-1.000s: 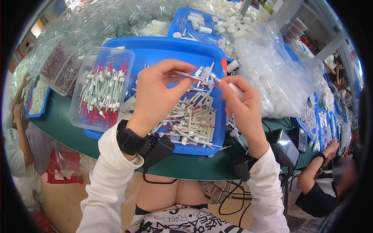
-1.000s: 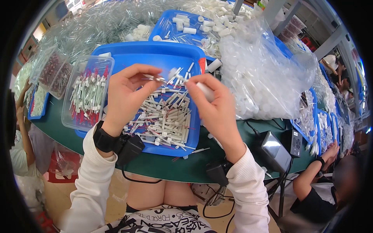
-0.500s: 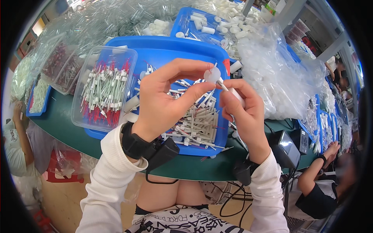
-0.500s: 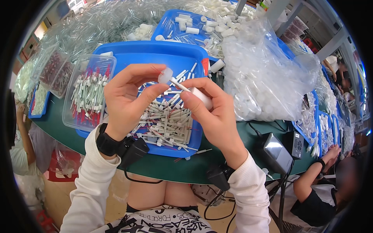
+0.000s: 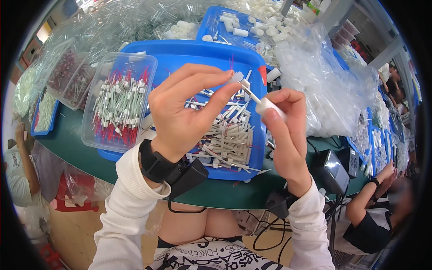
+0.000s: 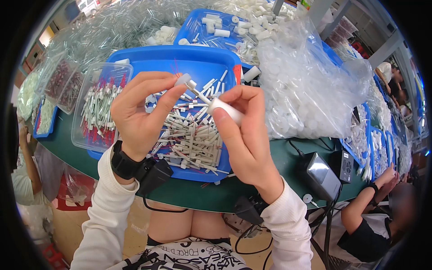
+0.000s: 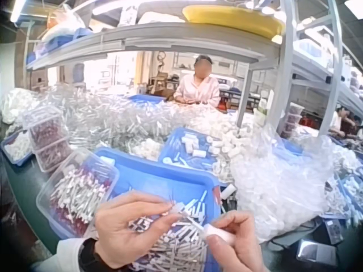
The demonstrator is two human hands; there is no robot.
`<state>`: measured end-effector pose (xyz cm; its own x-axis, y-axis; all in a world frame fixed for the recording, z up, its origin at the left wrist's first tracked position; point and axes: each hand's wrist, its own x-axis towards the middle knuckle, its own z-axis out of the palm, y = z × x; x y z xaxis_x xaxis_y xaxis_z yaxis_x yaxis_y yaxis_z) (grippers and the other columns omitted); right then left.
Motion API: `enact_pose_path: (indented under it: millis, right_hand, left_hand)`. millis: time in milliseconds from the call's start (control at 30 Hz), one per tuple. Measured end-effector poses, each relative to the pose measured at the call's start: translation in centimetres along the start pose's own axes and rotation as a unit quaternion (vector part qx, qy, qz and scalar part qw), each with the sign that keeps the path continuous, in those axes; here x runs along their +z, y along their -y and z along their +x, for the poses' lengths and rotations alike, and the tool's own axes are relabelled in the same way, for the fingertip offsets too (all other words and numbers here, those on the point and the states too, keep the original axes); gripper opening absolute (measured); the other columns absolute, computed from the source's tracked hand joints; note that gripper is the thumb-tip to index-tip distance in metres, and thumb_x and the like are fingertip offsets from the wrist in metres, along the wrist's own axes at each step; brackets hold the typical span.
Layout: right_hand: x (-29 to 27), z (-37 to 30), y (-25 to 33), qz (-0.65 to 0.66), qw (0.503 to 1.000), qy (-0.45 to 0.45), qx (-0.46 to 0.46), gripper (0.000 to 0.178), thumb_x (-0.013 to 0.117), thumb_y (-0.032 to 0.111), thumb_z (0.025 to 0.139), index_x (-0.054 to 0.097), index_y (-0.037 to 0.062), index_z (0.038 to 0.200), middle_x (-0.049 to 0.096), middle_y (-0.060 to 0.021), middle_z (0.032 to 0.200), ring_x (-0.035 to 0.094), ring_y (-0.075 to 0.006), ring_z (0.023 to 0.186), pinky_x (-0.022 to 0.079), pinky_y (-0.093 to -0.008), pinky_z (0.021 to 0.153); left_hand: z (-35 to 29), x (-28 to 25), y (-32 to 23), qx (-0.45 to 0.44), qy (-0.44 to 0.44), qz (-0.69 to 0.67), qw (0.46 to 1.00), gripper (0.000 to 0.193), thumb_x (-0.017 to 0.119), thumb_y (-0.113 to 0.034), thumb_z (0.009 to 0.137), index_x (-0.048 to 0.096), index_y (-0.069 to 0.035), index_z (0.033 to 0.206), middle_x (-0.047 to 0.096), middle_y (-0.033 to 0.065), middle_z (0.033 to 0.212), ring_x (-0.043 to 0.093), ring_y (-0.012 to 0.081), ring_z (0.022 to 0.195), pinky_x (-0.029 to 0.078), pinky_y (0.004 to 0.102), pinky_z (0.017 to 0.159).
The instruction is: The person sits at a table and repeatedly picks up small white cylindrical plastic pieces and thin white rods with red tips. They insert the rods into the cylinders by hand and place the assembled units into a blue tray. The process is repetitive and involves handling small parts one at a time.
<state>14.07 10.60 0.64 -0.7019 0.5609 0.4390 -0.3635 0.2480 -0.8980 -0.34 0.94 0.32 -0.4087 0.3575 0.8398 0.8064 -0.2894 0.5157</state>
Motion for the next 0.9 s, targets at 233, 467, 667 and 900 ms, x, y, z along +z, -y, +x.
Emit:
enact_pose_path:
  millis: [233, 467, 667, 900]
  right_hand:
    - [-2.2, 0.5, -0.2, 0.021, 0.997, 0.059, 0.051, 0.023, 0.055, 0.011, 0.087, 0.049, -0.0022, 0.105, 0.054, -0.0069, 0.089, 0.054, -0.0091, 0.078, 0.043, -0.0190, 0.055]
    - [-0.8, 0.4, 0.1, 0.059, 0.994, 0.064, 0.067, 0.033, 0.057, 0.009, 0.085, 0.043, 0.0005, 0.114, 0.056, -0.0095, 0.095, 0.056, -0.0095, 0.076, 0.043, -0.0190, 0.051]
    - [-1.4, 0.7, -0.3, -0.010, 0.994, 0.072, 0.079, 0.024, 0.056, 0.006, 0.085, 0.046, -0.0022, 0.106, 0.059, -0.0081, 0.086, 0.057, -0.0104, 0.065, 0.047, -0.0210, 0.053]
    - [-0.4, 0.7, 0.1, 0.173, 0.978, 0.034, 0.116, 0.025, 0.059, 0.004, 0.084, 0.048, -0.0019, 0.106, 0.060, -0.0087, 0.079, 0.059, -0.0109, 0.064, 0.048, -0.0225, 0.055]
  left_hand:
    - [-0.4, -0.2, -0.2, -0.041, 0.050, -0.056, 0.996, 0.016, 0.068, 0.005, 0.072, 0.065, 0.003, 0.087, 0.064, 0.0125, 0.085, 0.061, 0.0167, 0.078, 0.048, 0.0244, 0.067]
    - [-0.3, -0.1, 0.2, -0.052, 0.024, -0.041, 0.998, 0.016, 0.069, 0.004, 0.071, 0.067, 0.001, 0.087, 0.066, 0.0123, 0.086, 0.062, 0.0175, 0.078, 0.049, 0.0249, 0.067]
    - [-0.2, 0.1, 0.1, -0.025, 0.041, -0.058, 0.997, 0.016, 0.070, 0.001, 0.070, 0.068, -0.001, 0.085, 0.066, 0.0117, 0.086, 0.064, 0.0179, 0.076, 0.050, 0.0255, 0.067]
    - [-0.4, -0.1, 0.0, -0.053, 0.049, -0.069, 0.995, 0.019, 0.068, 0.006, 0.070, 0.065, 0.002, 0.089, 0.065, 0.0135, 0.090, 0.062, 0.0185, 0.082, 0.049, 0.0259, 0.071]
